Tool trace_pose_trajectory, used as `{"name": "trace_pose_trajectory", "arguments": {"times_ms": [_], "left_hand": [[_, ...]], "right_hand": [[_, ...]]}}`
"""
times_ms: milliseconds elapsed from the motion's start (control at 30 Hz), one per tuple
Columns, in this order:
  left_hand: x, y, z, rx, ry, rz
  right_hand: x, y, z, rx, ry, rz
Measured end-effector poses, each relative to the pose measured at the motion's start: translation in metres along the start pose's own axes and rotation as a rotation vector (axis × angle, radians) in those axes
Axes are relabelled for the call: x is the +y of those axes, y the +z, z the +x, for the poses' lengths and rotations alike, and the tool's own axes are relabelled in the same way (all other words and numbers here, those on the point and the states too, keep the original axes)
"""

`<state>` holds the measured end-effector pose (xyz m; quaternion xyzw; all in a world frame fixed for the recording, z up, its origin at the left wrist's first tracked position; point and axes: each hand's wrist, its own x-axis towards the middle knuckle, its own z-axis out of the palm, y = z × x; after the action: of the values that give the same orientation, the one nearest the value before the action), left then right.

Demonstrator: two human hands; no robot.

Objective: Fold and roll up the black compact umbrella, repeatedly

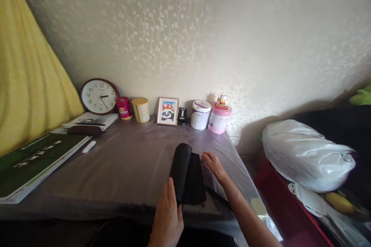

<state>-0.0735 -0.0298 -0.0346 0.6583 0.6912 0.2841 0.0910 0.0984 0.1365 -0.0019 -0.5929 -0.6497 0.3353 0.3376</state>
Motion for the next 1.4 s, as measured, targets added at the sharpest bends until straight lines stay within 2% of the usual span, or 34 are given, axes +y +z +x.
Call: {"name": "trace_pose_trajectory", "arguments": {"times_ms": [200, 500, 767, 1067, 1267, 1400], "left_hand": [[0.001, -0.002, 0.0, -0.009, -0.016, 0.0], [0.003, -0.002, 0.002, -0.004, -0.055, -0.03], [0.004, -0.005, 0.002, -0.028, -0.058, -0.026], [0.006, -0.007, 0.003, -0.041, -0.081, -0.005], [0.009, -0.011, 0.004, -0.061, -0.078, 0.022], [0.007, -0.008, 0.004, -0.022, -0.079, 0.014]], "right_hand": [[-0.011, 0.007, -0.024, -0.137, 0.135, 0.323], [-0.033, 0.025, -0.024, -0.142, 0.118, 0.149], [-0.052, 0.038, -0.021, -0.166, 0.128, 0.267], [-0.052, 0.051, -0.017, -0.198, 0.138, 0.306], [-0.057, 0.047, -0.017, -0.279, 0.152, 0.309], [-0.059, 0.038, -0.016, -0.335, 0.181, 0.324]]}}
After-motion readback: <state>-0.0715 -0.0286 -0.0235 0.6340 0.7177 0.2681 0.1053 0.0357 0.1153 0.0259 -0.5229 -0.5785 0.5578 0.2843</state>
